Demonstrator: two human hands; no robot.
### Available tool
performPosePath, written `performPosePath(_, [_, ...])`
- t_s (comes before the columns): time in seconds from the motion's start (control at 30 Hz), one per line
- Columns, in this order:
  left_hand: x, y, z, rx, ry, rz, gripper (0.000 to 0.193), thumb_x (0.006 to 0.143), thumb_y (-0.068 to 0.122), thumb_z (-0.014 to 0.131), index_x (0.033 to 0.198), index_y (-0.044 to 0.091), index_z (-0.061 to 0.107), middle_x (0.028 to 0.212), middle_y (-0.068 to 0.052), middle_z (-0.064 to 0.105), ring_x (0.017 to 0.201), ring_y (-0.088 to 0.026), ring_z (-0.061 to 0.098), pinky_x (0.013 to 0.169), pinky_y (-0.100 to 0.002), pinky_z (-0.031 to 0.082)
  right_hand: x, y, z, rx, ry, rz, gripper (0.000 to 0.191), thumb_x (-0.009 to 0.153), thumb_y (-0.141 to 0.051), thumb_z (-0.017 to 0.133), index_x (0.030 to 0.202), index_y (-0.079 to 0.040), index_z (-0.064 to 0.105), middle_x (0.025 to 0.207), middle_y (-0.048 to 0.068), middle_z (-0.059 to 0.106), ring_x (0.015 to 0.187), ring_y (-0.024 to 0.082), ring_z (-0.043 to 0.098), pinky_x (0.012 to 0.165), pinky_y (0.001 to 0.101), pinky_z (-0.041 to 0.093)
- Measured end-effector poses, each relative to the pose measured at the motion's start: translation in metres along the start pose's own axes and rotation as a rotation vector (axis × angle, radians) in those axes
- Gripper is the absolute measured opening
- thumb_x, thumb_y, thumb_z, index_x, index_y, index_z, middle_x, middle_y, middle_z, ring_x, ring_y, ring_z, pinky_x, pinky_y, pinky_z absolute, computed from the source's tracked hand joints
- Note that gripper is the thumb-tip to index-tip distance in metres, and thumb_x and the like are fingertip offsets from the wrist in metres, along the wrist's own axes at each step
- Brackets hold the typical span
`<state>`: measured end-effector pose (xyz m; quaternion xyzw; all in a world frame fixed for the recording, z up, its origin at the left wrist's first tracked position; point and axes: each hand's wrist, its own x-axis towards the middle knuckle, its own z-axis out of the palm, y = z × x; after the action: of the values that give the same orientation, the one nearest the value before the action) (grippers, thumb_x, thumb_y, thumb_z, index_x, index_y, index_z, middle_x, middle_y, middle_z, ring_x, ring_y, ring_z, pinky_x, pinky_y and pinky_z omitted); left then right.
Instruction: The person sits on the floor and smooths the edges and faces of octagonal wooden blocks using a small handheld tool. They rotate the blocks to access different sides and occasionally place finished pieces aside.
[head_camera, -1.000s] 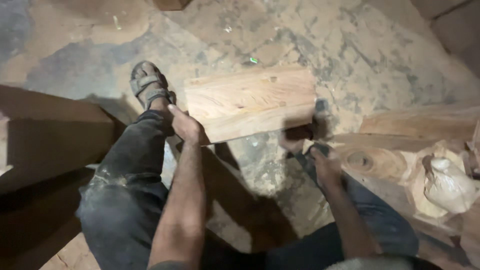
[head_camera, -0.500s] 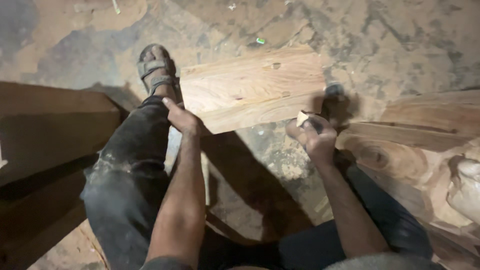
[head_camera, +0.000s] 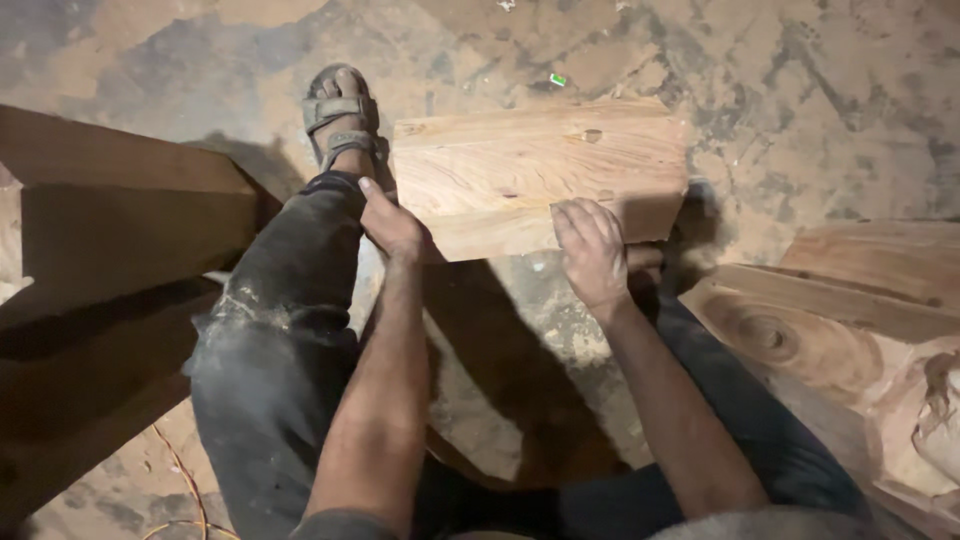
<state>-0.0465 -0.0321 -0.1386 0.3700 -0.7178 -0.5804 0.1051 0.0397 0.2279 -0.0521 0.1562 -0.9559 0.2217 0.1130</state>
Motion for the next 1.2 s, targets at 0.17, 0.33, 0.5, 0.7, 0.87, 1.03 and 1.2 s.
performPosePath(0.17, [0.001,-0.005,0.002,0.009,0.0,-0.004,0.074,0.106,0.05,0.036,0.084,-0.008,0.076,0.076,-0.019,0.077,0.072,-0.031,0.073,0.075,-0.042,0.055,-0.015,0.009,0.006,-0.003,-0.068,-0.002,0.046,0.076,-0.006,0.062,0.121,0.004,0.065,0.123,0.022,0.064,0.119,0.043,0.058,0.104,0.0499,0.046])
performPosePath(0.33, [-0.002,-0.009,0.001,-0.01,0.012,-0.008,0.07,0.105,0.049,0.04,0.089,-0.009,0.075,0.082,-0.022,0.077,0.075,-0.035,0.071,0.075,-0.045,0.053,-0.028,0.019,0.016,-0.086,0.072,-0.01,0.047,0.087,0.008,0.057,0.133,0.0,0.065,0.135,0.015,0.063,0.131,0.037,0.06,0.115,0.0484,0.047])
performPosePath(0.5, [-0.001,-0.007,0.002,0.002,-0.016,-0.001,0.07,0.105,0.05,0.038,0.09,-0.008,0.074,0.084,-0.024,0.076,0.079,-0.037,0.073,0.077,-0.046,0.053,-0.026,0.021,0.013,-0.017,0.071,-0.025,0.048,0.082,0.002,0.064,0.13,0.001,0.064,0.132,0.019,0.062,0.127,0.04,0.058,0.107,0.0516,0.047])
performPosePath(0.7, [-0.002,-0.006,0.001,0.01,0.005,0.008,0.071,0.105,0.051,0.039,0.09,-0.009,0.076,0.087,-0.026,0.077,0.083,-0.039,0.073,0.081,-0.046,0.053,-0.013,0.0,0.024,-0.053,0.002,0.124,0.046,0.086,0.004,0.061,0.132,0.0,0.064,0.134,0.019,0.063,0.128,0.04,0.058,0.108,0.0513,0.046])
performPosePath(0.87, [0.001,-0.002,0.003,0.061,0.047,-0.014,0.071,0.104,0.051,0.039,0.09,-0.008,0.075,0.087,-0.025,0.076,0.085,-0.039,0.073,0.082,-0.046,0.052,-0.006,-0.016,0.035,-0.065,0.166,0.016,0.034,0.095,0.001,0.061,0.128,-0.005,0.066,0.128,0.015,0.067,0.126,0.038,0.059,0.111,0.0504,0.045])
performPosePath(1.03, [0.002,-0.002,0.003,0.075,0.004,-0.044,0.073,0.104,0.053,0.039,0.088,-0.007,0.076,0.085,-0.024,0.076,0.083,-0.038,0.073,0.083,-0.045,0.052,-0.01,-0.031,0.044,-0.074,0.027,0.105,0.042,0.089,-0.003,0.058,0.13,-0.003,0.067,0.128,0.017,0.067,0.123,0.037,0.06,0.108,0.0508,0.045])
performPosePath(1.2, [-0.001,-0.004,0.002,0.083,0.04,-0.047,0.072,0.103,0.054,0.04,0.091,-0.007,0.077,0.087,-0.024,0.075,0.085,-0.038,0.071,0.082,-0.046,0.051,-0.006,-0.026,0.031,-0.066,0.12,0.117,0.029,0.095,-0.003,0.057,0.122,-0.001,0.068,0.118,0.021,0.067,0.111,0.038,0.063,0.097,0.0504,0.05])
